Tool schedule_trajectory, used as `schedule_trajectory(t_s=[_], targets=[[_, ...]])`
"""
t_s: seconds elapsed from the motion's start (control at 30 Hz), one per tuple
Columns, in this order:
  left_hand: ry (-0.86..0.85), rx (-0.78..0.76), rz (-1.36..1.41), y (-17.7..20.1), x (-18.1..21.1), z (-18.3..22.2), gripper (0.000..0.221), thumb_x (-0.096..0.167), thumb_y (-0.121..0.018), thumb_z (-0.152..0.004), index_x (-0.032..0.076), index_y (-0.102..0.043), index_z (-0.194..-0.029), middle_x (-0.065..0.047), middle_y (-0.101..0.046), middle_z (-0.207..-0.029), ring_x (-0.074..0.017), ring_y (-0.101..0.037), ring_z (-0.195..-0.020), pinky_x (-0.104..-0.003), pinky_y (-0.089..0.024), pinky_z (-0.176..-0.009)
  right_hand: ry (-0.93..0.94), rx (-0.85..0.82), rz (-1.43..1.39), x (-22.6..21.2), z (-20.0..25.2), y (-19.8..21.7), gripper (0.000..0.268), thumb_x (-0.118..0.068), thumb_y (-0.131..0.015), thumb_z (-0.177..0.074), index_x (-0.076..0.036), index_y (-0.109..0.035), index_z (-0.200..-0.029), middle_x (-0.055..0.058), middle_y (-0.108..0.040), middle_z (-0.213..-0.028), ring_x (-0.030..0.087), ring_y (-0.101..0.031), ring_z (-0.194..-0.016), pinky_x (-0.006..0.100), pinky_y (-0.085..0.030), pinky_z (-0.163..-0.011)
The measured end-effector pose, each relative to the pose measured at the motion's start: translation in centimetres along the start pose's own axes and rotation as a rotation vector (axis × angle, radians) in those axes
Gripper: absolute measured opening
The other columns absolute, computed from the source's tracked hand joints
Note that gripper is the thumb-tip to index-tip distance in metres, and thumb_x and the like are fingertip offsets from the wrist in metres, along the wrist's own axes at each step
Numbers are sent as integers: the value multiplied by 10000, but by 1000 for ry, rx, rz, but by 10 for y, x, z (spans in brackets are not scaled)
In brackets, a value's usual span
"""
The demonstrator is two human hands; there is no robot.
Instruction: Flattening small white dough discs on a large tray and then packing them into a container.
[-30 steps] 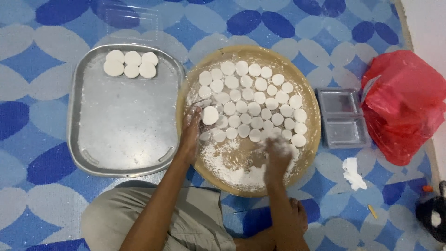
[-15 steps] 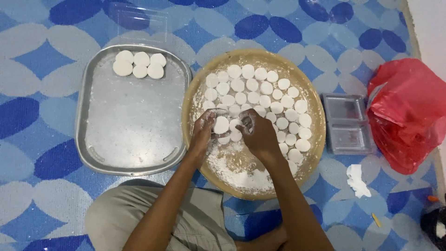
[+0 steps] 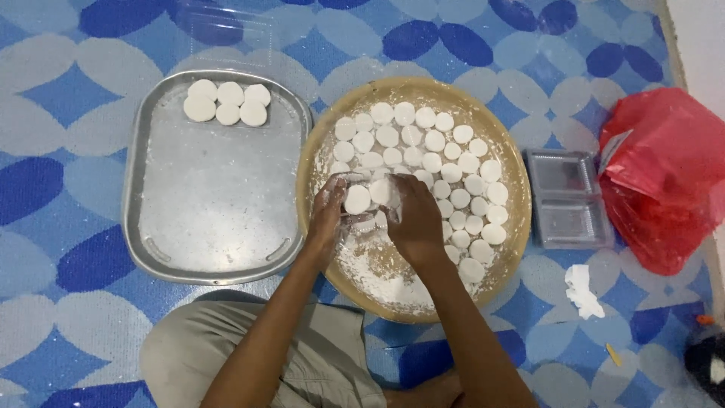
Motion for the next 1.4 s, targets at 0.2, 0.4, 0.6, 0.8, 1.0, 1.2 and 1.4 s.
schedule_trajectory(t_s=[0.2,0.4,0.6,0.8,1.0,1.2,1.4], targets=[[-82,69,84,7,-15,-24,801,677,-600,-896,246,-383,-1535,-239,-504,-1445,-380,-581,-1183,-425,-555,-779,-178,444,-337,43,23,17,299,-229,-742,-956,-130,-640,-1219,77,-643,-1066,285,-664,-1025,443,-521,-868],[-272,51,5,0,26,32,694,515,-608,-932,136,-468,-1496,-283,-422,-1519,-417,-438,-1390,-503,-376,-1138,-630,233,-19,150,81,-9,616,-433,-827,-846,-23,-587,-1238,222,-683,-1106,404,-680,-1049,568,-562,-887],[-176,147,17,1,-1,7,735,562,-669,-902,180,-462,-1495,-177,-466,-1512,-345,-505,-1354,-464,-487,-1063,-579,158,222,145,120,-37,616,-538,-740,-877,-32,-685,-1224,169,-570,-1190,356,-604,-1123,503,-540,-896],[-182,153,76,1,-1,1,714,528,-663,-913,158,-470,-1492,-204,-471,-1503,-375,-499,-1351,-494,-474,-1059,-507,253,244,118,122,-43,623,-550,-740,-877,-9,-725,-1184,216,-532,-1228,424,-543,-1180,565,-432,-1012],[-228,118,-7,4,7,10,674,523,-631,-923,158,-511,-1476,-199,-498,-1491,-377,-493,-1359,-480,-420,-1114,-498,312,-103,120,115,-53,542,-139,-769,-863,63,-578,-1328,389,-492,-1361,571,-441,-1342,632,-318,-1130],[-215,97,15,3,3,-3,727,583,-647,-894,187,-499,-1485,-197,-545,-1447,-362,-557,-1305,-457,-468,-1078,-555,531,-546,96,93,-10,372,-237,-696,-977,-35,-590,-1271,238,-690,-1065,384,-695,-989,505,-544,-872],[-49,82,-7,-1,1,5,700,587,-595,-932,273,-413,-1530,-206,-523,-1445,-368,-572,-1267,-474,-514,-969,-286,497,-494,47,52,28,294,-173,-748,-929,-31,-697,-1181,204,-705,-1067,359,-702,-1007,444,-580,-849]])
Point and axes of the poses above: each hand's wrist, its own z-axis away from the middle knuckle, its own y-axis out of the back of the hand, x = y × z, the point moved 2 cm from there along -z, towards the middle knuckle
